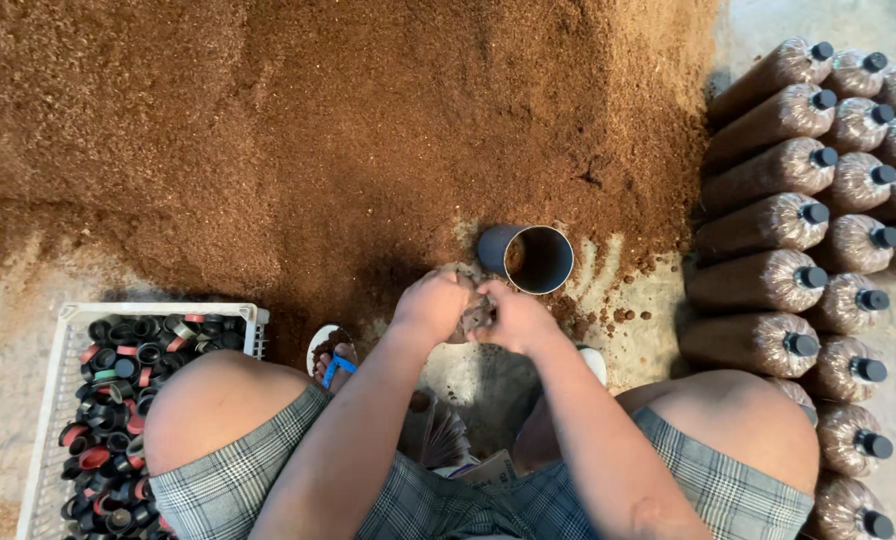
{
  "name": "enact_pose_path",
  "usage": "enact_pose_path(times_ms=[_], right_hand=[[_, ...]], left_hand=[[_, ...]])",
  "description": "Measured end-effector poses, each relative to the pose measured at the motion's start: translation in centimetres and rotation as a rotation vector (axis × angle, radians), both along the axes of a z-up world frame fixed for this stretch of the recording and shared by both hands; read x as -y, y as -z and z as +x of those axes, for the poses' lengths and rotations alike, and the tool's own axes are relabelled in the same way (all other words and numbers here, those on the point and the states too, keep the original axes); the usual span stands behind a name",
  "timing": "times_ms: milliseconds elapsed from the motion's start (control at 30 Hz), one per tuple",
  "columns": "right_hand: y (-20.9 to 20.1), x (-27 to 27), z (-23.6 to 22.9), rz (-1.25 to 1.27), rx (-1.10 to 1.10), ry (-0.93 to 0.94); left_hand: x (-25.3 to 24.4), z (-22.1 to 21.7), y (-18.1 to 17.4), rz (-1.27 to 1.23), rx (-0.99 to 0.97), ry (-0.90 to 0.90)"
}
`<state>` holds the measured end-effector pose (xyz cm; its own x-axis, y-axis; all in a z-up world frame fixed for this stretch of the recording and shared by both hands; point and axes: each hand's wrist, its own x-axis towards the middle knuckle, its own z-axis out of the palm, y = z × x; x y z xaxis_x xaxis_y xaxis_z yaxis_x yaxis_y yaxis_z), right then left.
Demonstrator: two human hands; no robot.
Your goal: The person uses a cylindrical mold to scoop brown granular material from a large pile. They then remove the mold and use their hands to pack the material into a clear plastic bottle. Finally, they select a black cap from a nearby crate and screw it onto the bottle to seal it.
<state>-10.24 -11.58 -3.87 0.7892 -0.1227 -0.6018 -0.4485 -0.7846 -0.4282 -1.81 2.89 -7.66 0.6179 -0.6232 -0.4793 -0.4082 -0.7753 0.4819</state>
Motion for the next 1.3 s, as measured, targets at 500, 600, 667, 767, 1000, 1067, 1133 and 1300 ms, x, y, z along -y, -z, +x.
enact_pose_path(times_ms=[500,600,667,767,1000,1067,1133,1300], right_hand=[[4.3,-3.2,-0.8,-0.156,0.150,0.109],[6.5,-3.0,-0.3,-0.181,0.165,0.111],[6.8,-2.9,-0.1,-0.204,0.181,0.106],[6.9,-3.1,0.1,-0.256,0.199,0.067],[7.5,-2.2,0.2,-0.245,0.281,-0.082],[6.7,-2.1,-0.1,-0.257,0.290,-0.104],[5.9,-1.8,0.1,-0.272,0.301,-0.124],[6.7,-1.0,0.7,-0.237,0.300,-0.263]], left_hand=[[1.8,-1.6,2.8,-0.045,0.062,-0.208],[1.0,-1.7,3.8,-0.081,0.024,-0.203],[-0.3,-1.2,1.0,-0.157,-0.011,-0.277],[-2.8,-0.5,-1.5,-0.235,-0.022,-0.298],[-2.1,-3.3,-4.4,0.159,-0.114,-0.111],[-1.6,-4.0,-3.0,0.113,-0.088,-0.182],[-1.0,-4.1,-2.2,0.063,-0.058,-0.251],[-0.2,-3.3,1.1,0.107,0.051,-0.149]])
